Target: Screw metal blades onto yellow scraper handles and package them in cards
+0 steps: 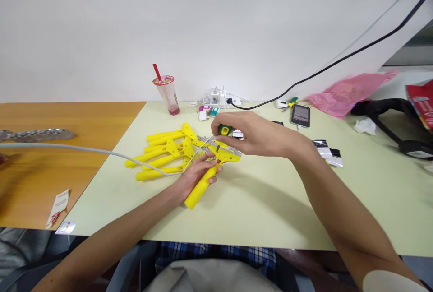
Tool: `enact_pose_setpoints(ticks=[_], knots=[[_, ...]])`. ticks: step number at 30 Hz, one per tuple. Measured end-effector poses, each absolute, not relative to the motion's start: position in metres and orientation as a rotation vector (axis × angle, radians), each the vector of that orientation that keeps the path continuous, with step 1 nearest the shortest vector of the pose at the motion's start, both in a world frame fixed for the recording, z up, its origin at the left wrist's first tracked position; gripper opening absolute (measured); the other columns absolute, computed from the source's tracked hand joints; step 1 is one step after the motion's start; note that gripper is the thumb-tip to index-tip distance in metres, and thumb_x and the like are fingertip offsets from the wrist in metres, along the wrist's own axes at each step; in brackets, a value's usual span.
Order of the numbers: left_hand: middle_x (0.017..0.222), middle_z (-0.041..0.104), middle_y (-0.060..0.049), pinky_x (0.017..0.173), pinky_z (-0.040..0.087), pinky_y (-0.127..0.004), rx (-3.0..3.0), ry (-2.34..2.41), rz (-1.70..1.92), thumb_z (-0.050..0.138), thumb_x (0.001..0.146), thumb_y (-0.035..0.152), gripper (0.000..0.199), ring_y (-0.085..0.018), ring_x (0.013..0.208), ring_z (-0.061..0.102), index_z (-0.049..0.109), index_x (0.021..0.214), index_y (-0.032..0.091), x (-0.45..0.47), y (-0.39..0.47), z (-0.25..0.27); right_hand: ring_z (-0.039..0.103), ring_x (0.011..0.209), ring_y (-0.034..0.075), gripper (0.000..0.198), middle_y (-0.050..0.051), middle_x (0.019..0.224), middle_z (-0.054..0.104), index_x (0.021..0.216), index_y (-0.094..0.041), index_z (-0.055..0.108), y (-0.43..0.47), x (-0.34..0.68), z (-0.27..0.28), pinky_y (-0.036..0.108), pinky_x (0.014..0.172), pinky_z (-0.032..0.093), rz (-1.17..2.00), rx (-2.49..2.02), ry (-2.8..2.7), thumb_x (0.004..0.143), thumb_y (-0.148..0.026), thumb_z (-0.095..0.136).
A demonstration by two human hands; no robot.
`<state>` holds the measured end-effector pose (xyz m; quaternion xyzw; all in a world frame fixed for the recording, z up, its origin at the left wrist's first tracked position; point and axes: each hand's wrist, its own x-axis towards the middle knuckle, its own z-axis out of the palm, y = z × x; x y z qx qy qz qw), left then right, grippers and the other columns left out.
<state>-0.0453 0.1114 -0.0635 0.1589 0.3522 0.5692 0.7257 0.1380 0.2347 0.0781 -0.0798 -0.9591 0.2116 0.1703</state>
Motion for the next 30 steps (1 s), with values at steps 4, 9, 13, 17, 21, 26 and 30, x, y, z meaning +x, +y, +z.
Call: enact_pose_setpoints(ticks=[4, 9, 13, 17, 21, 26, 30], knots=[[0.101, 0.066, -0.004, 0.042, 0.042, -0.014, 0.373, 0.794, 1.276, 0.09, 0.076, 0.015, 0.043, -0.013, 0.078, 0.071, 0.061, 0.108, 0.02, -0.045, 0.112, -0.062, 0.066, 0.092, 0.023, 0.015, 0.006, 0.114, 0.075, 0.114, -0.025, 0.064, 0.231, 0.145, 0.087, 0.035, 0.077, 0.046, 0.671, -0.278, -2.731, 0.1, -0.023, 0.058], [0.101, 0.067, -0.004, 0.042, 0.042, -0.014, 0.4, 0.807, 1.285, 0.091, 0.075, 0.015, 0.043, -0.012, 0.077, 0.07, 0.062, 0.106, 0.02, -0.046, 0.113, -0.061, 0.066, 0.096, 0.025, 0.024, 0.006, 0.119, 0.075, 0.118, -0.026, 0.064, 0.228, 0.148, 0.088, 0.036, 0.078, 0.047, 0.731, -0.281, -2.752, 0.095, -0.019, 0.062], [0.1, 0.067, -0.004, 0.042, 0.041, -0.015, 0.379, 0.824, 1.276, 0.091, 0.074, 0.015, 0.045, -0.013, 0.076, 0.07, 0.06, 0.106, 0.02, -0.045, 0.113, -0.061, 0.064, 0.086, 0.022, 0.012, 0.005, 0.108, 0.075, 0.114, -0.026, 0.065, 0.23, 0.144, 0.085, 0.034, 0.073, 0.042, 0.651, -0.307, -2.731, 0.104, -0.03, 0.061], [0.098, 0.066, -0.003, 0.044, 0.043, -0.016, 0.381, 0.794, 1.266, 0.09, 0.076, 0.013, 0.045, -0.014, 0.079, 0.071, 0.059, 0.108, 0.021, -0.045, 0.112, -0.064, 0.06, 0.077, 0.02, 0.018, 0.002, 0.095, 0.073, 0.109, -0.026, 0.065, 0.234, 0.138, 0.08, 0.033, 0.071, 0.038, 0.519, -0.312, -2.689, 0.106, -0.044, 0.064], [0.096, 0.065, -0.002, 0.044, 0.043, -0.016, 0.374, 0.781, 1.244, 0.089, 0.076, 0.012, 0.044, -0.013, 0.078, 0.07, 0.06, 0.108, 0.021, -0.044, 0.111, -0.066, 0.06, 0.079, 0.021, 0.023, 0.005, 0.1, 0.072, 0.11, -0.024, 0.063, 0.233, 0.133, 0.075, 0.034, 0.072, 0.04, 0.462, -0.301, -2.682, 0.106, -0.047, 0.062], [0.098, 0.066, -0.003, 0.044, 0.043, -0.015, 0.358, 0.78, 1.242, 0.089, 0.077, 0.013, 0.043, -0.012, 0.078, 0.07, 0.06, 0.108, 0.02, -0.044, 0.112, -0.064, 0.066, 0.101, 0.024, 0.024, 0.009, 0.13, 0.068, 0.127, -0.026, 0.058, 0.232, 0.137, 0.075, 0.036, 0.083, 0.048, 0.603, -0.221, -2.692, 0.103, -0.029, 0.06], [0.099, 0.065, -0.002, 0.044, 0.045, -0.015, 0.378, 0.772, 1.238, 0.089, 0.077, 0.013, 0.043, -0.013, 0.079, 0.071, 0.06, 0.109, 0.021, -0.044, 0.111, -0.062, 0.066, 0.099, 0.024, 0.015, 0.007, 0.119, 0.072, 0.119, -0.025, 0.062, 0.239, 0.134, 0.072, 0.037, 0.085, 0.047, 0.526, -0.193, -2.622, 0.106, -0.033, 0.061]])
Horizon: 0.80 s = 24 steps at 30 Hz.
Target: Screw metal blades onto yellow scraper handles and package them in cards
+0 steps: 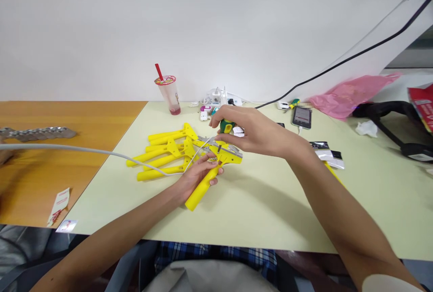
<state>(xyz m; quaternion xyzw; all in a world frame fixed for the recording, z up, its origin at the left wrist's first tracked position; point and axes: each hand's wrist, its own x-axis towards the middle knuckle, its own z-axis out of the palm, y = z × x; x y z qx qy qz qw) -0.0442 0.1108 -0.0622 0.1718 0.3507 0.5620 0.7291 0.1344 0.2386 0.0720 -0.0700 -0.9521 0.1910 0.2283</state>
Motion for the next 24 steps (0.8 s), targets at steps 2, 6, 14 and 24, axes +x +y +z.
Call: enact_pose_setpoints(ticks=[2, 6, 14, 24], knots=[[0.098, 0.065, -0.002, 0.044, 0.044, -0.016, 0.378, 0.783, 1.229, 0.09, 0.076, 0.013, 0.044, -0.013, 0.078, 0.07, 0.061, 0.108, 0.02, -0.044, 0.11, -0.062, 0.065, 0.093, 0.023, 0.014, 0.006, 0.11, 0.073, 0.112, -0.024, 0.063, 0.241, 0.133, 0.07, 0.036, 0.081, 0.045, 0.458, -0.181, -2.615, 0.106, -0.036, 0.063], [0.097, 0.064, -0.003, 0.043, 0.044, -0.016, 0.351, 0.788, 1.225, 0.09, 0.076, 0.012, 0.042, -0.013, 0.077, 0.07, 0.06, 0.106, 0.02, -0.043, 0.111, -0.063, 0.064, 0.097, 0.023, 0.018, 0.009, 0.121, 0.071, 0.121, -0.023, 0.061, 0.241, 0.133, 0.069, 0.036, 0.082, 0.047, 0.502, -0.142, -2.652, 0.103, -0.027, 0.06], [0.097, 0.066, -0.003, 0.043, 0.043, -0.015, 0.339, 0.799, 1.24, 0.09, 0.076, 0.012, 0.042, -0.013, 0.076, 0.07, 0.061, 0.105, 0.019, -0.042, 0.112, -0.061, 0.065, 0.091, 0.02, 0.011, 0.003, 0.108, 0.075, 0.11, -0.023, 0.064, 0.234, 0.133, 0.073, 0.033, 0.079, 0.044, 0.618, -0.156, -2.694, 0.101, -0.018, 0.062], [0.099, 0.067, -0.003, 0.044, 0.045, -0.016, 0.384, 0.787, 1.25, 0.089, 0.078, 0.013, 0.042, -0.012, 0.077, 0.07, 0.063, 0.11, 0.019, -0.044, 0.112, -0.063, 0.066, 0.097, 0.021, 0.025, 0.006, 0.115, 0.074, 0.116, -0.022, 0.064, 0.223, 0.135, 0.08, 0.033, 0.08, 0.046, 0.742, -0.135, -2.722, 0.095, -0.009, 0.059]])
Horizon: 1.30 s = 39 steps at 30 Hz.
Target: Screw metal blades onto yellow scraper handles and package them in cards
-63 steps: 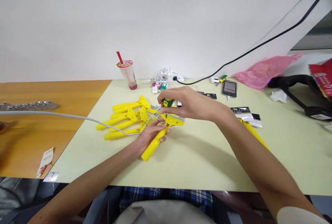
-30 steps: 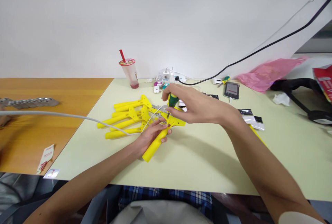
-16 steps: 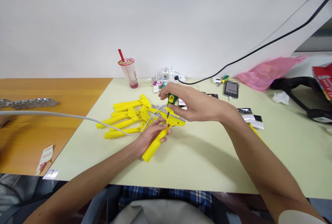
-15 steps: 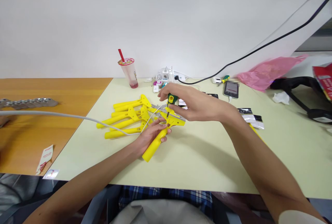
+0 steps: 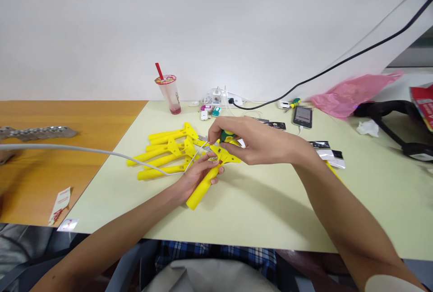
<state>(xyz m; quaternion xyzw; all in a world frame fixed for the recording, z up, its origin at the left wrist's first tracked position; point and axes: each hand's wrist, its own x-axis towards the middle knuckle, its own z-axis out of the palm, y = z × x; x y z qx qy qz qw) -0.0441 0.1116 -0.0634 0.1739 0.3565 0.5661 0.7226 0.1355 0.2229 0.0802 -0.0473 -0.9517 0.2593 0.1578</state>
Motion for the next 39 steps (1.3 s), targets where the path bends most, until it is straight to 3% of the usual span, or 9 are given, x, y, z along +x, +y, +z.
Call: enact_pose_setpoints(ticks=[10, 17, 22, 28, 34, 39], knots=[[0.096, 0.066, -0.003, 0.043, 0.042, -0.017, 0.35, 0.824, 1.242, 0.093, 0.072, 0.014, 0.047, -0.014, 0.076, 0.07, 0.059, 0.106, 0.02, -0.043, 0.113, -0.063, 0.065, 0.084, 0.02, 0.008, 0.003, 0.104, 0.075, 0.112, -0.024, 0.063, 0.228, 0.13, 0.074, 0.032, 0.074, 0.042, 0.622, -0.201, -2.704, 0.104, -0.025, 0.063], [0.098, 0.065, -0.002, 0.046, 0.044, -0.017, 0.37, 0.805, 1.279, 0.091, 0.076, 0.014, 0.047, -0.013, 0.078, 0.07, 0.058, 0.108, 0.023, -0.044, 0.111, -0.064, 0.065, 0.096, 0.024, 0.02, 0.01, 0.123, 0.07, 0.121, -0.024, 0.06, 0.228, 0.131, 0.071, 0.035, 0.079, 0.048, 0.574, -0.233, -2.635, 0.107, -0.038, 0.062], [0.1, 0.066, -0.002, 0.047, 0.046, -0.017, 0.383, 0.788, 1.272, 0.09, 0.076, 0.015, 0.046, -0.014, 0.079, 0.071, 0.059, 0.108, 0.023, -0.044, 0.111, -0.067, 0.068, 0.097, 0.023, 0.018, 0.008, 0.121, 0.072, 0.124, -0.025, 0.059, 0.227, 0.135, 0.075, 0.037, 0.081, 0.052, 0.638, -0.238, -2.656, 0.106, -0.026, 0.056], [0.104, 0.068, -0.004, 0.046, 0.045, -0.016, 0.397, 0.769, 1.283, 0.088, 0.079, 0.014, 0.044, -0.013, 0.079, 0.071, 0.06, 0.113, 0.021, -0.046, 0.111, -0.068, 0.071, 0.106, 0.023, 0.035, 0.007, 0.123, 0.073, 0.122, -0.025, 0.057, 0.219, 0.14, 0.087, 0.038, 0.088, 0.056, 0.824, -0.175, -2.69, 0.091, -0.008, 0.06], [0.101, 0.067, -0.003, 0.045, 0.045, -0.017, 0.398, 0.775, 1.273, 0.09, 0.077, 0.014, 0.045, -0.013, 0.078, 0.071, 0.059, 0.11, 0.021, -0.045, 0.11, -0.064, 0.073, 0.107, 0.023, 0.036, 0.007, 0.125, 0.072, 0.123, -0.026, 0.057, 0.219, 0.144, 0.089, 0.034, 0.079, 0.055, 0.884, -0.185, -2.709, 0.092, -0.01, 0.06], [0.098, 0.066, -0.002, 0.045, 0.044, -0.018, 0.357, 0.823, 1.276, 0.091, 0.074, 0.013, 0.049, -0.014, 0.076, 0.07, 0.056, 0.107, 0.023, -0.043, 0.11, -0.059, 0.071, 0.103, 0.023, 0.014, 0.007, 0.121, 0.073, 0.117, -0.024, 0.06, 0.226, 0.141, 0.083, 0.035, 0.083, 0.053, 0.719, -0.254, -2.662, 0.103, -0.024, 0.06]])
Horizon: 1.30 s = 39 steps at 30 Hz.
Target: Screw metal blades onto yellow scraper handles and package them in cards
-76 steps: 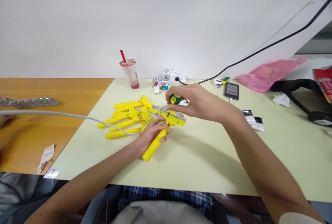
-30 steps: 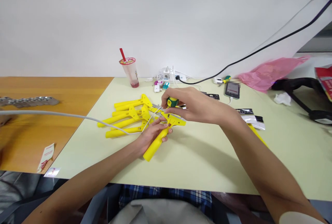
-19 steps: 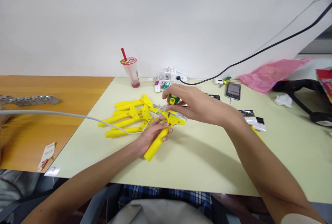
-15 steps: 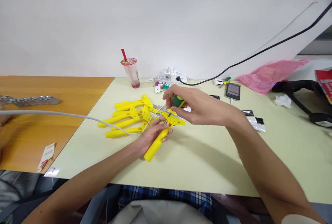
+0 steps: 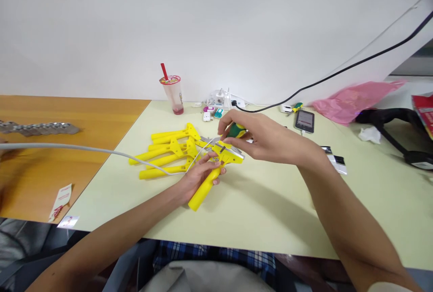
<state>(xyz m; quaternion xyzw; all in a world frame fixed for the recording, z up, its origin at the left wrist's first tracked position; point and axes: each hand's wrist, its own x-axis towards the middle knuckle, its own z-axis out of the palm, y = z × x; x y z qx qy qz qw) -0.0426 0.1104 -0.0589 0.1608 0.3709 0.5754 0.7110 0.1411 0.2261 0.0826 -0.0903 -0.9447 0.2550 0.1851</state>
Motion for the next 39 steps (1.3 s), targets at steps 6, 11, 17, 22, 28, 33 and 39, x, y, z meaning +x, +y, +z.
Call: enact_pose_setpoints(ticks=[6, 11, 17, 22, 28, 33, 39], knots=[[0.1, 0.066, -0.003, 0.046, 0.045, -0.018, 0.365, 0.813, 1.283, 0.09, 0.075, 0.013, 0.047, -0.014, 0.077, 0.07, 0.057, 0.108, 0.022, -0.041, 0.11, -0.059, 0.067, 0.092, 0.022, 0.015, 0.007, 0.111, 0.073, 0.113, -0.024, 0.062, 0.229, 0.133, 0.074, 0.034, 0.078, 0.048, 0.542, -0.272, -2.644, 0.107, -0.037, 0.061], [0.1, 0.066, -0.003, 0.046, 0.046, -0.018, 0.351, 0.796, 1.285, 0.09, 0.076, 0.014, 0.047, -0.014, 0.078, 0.071, 0.058, 0.108, 0.022, -0.043, 0.111, -0.062, 0.064, 0.087, 0.022, 0.02, 0.008, 0.109, 0.072, 0.116, -0.024, 0.059, 0.227, 0.135, 0.075, 0.034, 0.074, 0.044, 0.5, -0.322, -2.691, 0.108, -0.042, 0.06], [0.103, 0.066, -0.003, 0.045, 0.044, -0.017, 0.32, 0.827, 1.309, 0.09, 0.073, 0.012, 0.05, -0.013, 0.077, 0.069, 0.056, 0.108, 0.023, -0.045, 0.113, -0.059, 0.066, 0.099, 0.025, 0.021, 0.011, 0.123, 0.07, 0.123, -0.024, 0.059, 0.232, 0.141, 0.075, 0.039, 0.083, 0.05, 0.555, -0.341, -2.678, 0.108, -0.038, 0.056], [0.103, 0.066, -0.003, 0.045, 0.044, -0.017, 0.342, 0.831, 1.311, 0.091, 0.073, 0.013, 0.051, -0.013, 0.077, 0.069, 0.055, 0.108, 0.023, -0.046, 0.114, -0.059, 0.067, 0.096, 0.024, 0.015, 0.009, 0.119, 0.072, 0.12, -0.024, 0.059, 0.232, 0.142, 0.078, 0.038, 0.08, 0.049, 0.585, -0.368, -2.708, 0.107, -0.033, 0.055], [0.103, 0.068, -0.004, 0.045, 0.045, -0.017, 0.345, 0.829, 1.331, 0.092, 0.073, 0.013, 0.05, -0.014, 0.078, 0.071, 0.057, 0.108, 0.021, -0.048, 0.115, -0.06, 0.068, 0.099, 0.024, 0.025, 0.008, 0.119, 0.074, 0.12, -0.024, 0.057, 0.224, 0.146, 0.087, 0.037, 0.081, 0.051, 0.682, -0.311, -2.77, 0.097, -0.016, 0.06], [0.102, 0.069, -0.006, 0.046, 0.046, -0.018, 0.354, 0.827, 1.328, 0.093, 0.073, 0.013, 0.05, -0.016, 0.08, 0.073, 0.058, 0.108, 0.021, -0.048, 0.113, -0.058, 0.07, 0.101, 0.025, 0.031, 0.008, 0.12, 0.074, 0.122, -0.025, 0.058, 0.224, 0.148, 0.089, 0.038, 0.081, 0.053, 0.687, -0.311, -2.759, 0.093, -0.015, 0.062], [0.099, 0.067, -0.004, 0.046, 0.044, -0.017, 0.385, 0.826, 1.333, 0.093, 0.073, 0.015, 0.051, -0.016, 0.079, 0.073, 0.057, 0.11, 0.022, -0.048, 0.114, -0.061, 0.07, 0.098, 0.025, 0.027, 0.009, 0.12, 0.075, 0.123, -0.025, 0.06, 0.224, 0.151, 0.091, 0.038, 0.081, 0.053, 0.675, -0.347, -2.756, 0.097, -0.019, 0.062]])
